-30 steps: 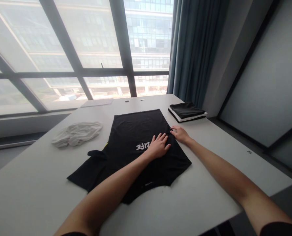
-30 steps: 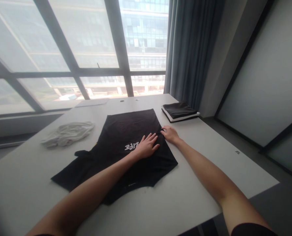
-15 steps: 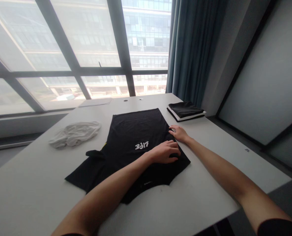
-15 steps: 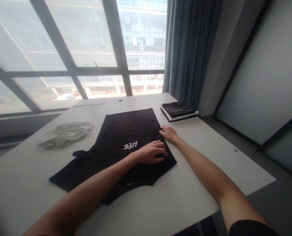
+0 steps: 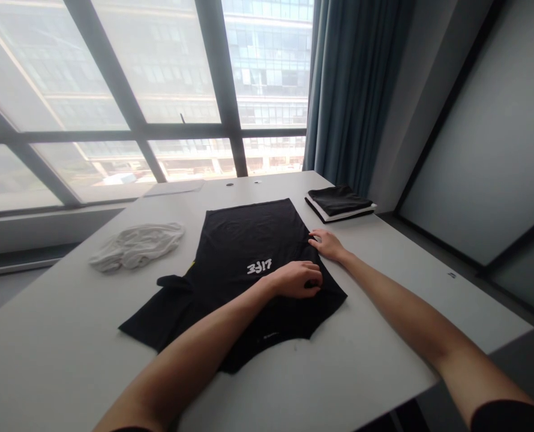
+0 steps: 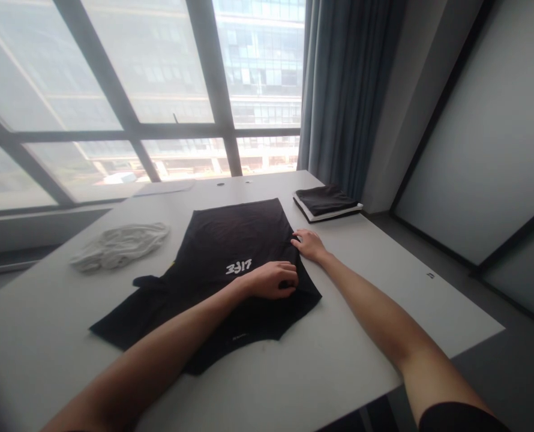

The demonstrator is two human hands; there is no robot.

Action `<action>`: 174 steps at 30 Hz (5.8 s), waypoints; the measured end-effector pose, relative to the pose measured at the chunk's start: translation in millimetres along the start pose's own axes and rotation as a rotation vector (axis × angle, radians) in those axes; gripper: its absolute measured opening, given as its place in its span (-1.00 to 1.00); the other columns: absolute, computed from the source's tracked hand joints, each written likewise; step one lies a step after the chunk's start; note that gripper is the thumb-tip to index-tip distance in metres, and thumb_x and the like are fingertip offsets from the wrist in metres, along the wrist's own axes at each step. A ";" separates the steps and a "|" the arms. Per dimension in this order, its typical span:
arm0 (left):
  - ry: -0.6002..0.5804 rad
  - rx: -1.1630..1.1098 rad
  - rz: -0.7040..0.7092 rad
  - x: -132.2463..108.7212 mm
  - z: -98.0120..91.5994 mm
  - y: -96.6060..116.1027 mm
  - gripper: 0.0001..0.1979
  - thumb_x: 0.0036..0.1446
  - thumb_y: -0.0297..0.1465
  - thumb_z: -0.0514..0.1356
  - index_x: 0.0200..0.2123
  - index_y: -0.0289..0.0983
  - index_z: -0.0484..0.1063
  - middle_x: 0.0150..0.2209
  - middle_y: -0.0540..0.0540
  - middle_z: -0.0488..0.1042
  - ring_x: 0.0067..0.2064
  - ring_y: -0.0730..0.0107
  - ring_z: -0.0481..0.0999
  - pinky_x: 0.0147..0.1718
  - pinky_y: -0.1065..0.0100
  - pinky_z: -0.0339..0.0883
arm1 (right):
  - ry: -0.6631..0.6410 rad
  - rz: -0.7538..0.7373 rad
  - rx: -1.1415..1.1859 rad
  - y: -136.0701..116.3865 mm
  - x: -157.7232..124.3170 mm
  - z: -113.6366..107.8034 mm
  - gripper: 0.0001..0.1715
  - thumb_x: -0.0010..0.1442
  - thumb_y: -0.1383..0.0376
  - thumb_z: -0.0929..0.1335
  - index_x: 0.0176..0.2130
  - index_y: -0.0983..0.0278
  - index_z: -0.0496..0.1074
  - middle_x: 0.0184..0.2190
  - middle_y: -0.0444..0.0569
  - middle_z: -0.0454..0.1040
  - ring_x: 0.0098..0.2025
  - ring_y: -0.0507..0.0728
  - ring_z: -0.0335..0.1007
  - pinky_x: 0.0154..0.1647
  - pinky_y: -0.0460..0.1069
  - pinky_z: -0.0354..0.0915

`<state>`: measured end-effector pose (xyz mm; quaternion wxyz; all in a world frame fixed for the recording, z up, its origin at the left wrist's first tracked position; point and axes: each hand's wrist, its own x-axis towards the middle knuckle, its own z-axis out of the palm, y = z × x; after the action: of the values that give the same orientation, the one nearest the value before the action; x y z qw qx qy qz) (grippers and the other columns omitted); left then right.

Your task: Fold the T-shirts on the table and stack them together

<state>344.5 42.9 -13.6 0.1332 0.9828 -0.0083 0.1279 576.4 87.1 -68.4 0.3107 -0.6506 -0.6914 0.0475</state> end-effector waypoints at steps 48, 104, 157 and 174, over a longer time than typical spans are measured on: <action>-0.234 -0.002 -0.155 6.7 22.8 61.1 -0.17 0.36 0.11 -0.09 0.46 -0.32 -0.10 0.47 -0.33 -0.14 0.48 -0.04 -0.17 0.37 -0.18 -0.23 | 0.011 -0.010 -0.029 -8.7 -3.7 -2.9 -0.65 0.29 0.17 0.37 0.02 0.21 0.55 0.15 0.10 0.49 0.22 0.25 0.36 0.29 0.13 0.16; -0.037 0.205 -0.591 2.3 37.2 -1.7 -0.21 0.38 0.08 -0.13 0.42 -0.39 0.04 0.46 -0.36 -0.07 0.48 -0.05 -0.15 0.37 -0.13 -0.18 | -0.246 0.362 1.712 -12.4 -7.4 -31.3 -0.24 0.39 -0.18 0.04 0.07 0.31 0.40 0.18 0.26 0.43 0.22 0.30 0.39 0.21 0.25 0.33; -0.193 -0.097 0.014 11.5 24.3 52.0 -0.38 0.43 -0.11 0.01 0.43 -0.26 0.08 0.44 -0.19 0.05 0.47 0.00 -0.10 0.38 -0.12 -0.17 | -0.582 0.385 1.566 -22.4 -18.7 -43.3 -0.28 0.46 -0.08 0.04 0.22 0.33 0.36 -0.12 0.14 0.62 -0.34 0.08 0.53 -0.25 -0.03 0.42; 0.138 0.052 -0.546 -96.9 -121.8 8.1 -0.75 0.30 -0.40 0.16 -0.01 -0.24 0.57 -0.04 -0.12 0.60 -0.01 0.23 0.56 0.03 0.34 0.33 | -0.521 0.247 1.272 -101.9 -1.9 -28.6 -0.71 0.38 0.21 0.30 -0.10 0.30 0.56 -0.23 0.10 0.62 -0.39 0.11 0.48 -0.40 -0.03 0.40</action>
<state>220.0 65.5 77.4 0.1379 0.9407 0.2691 0.1540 501.7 60.4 1.7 0.4476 -0.3835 -0.5022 0.6327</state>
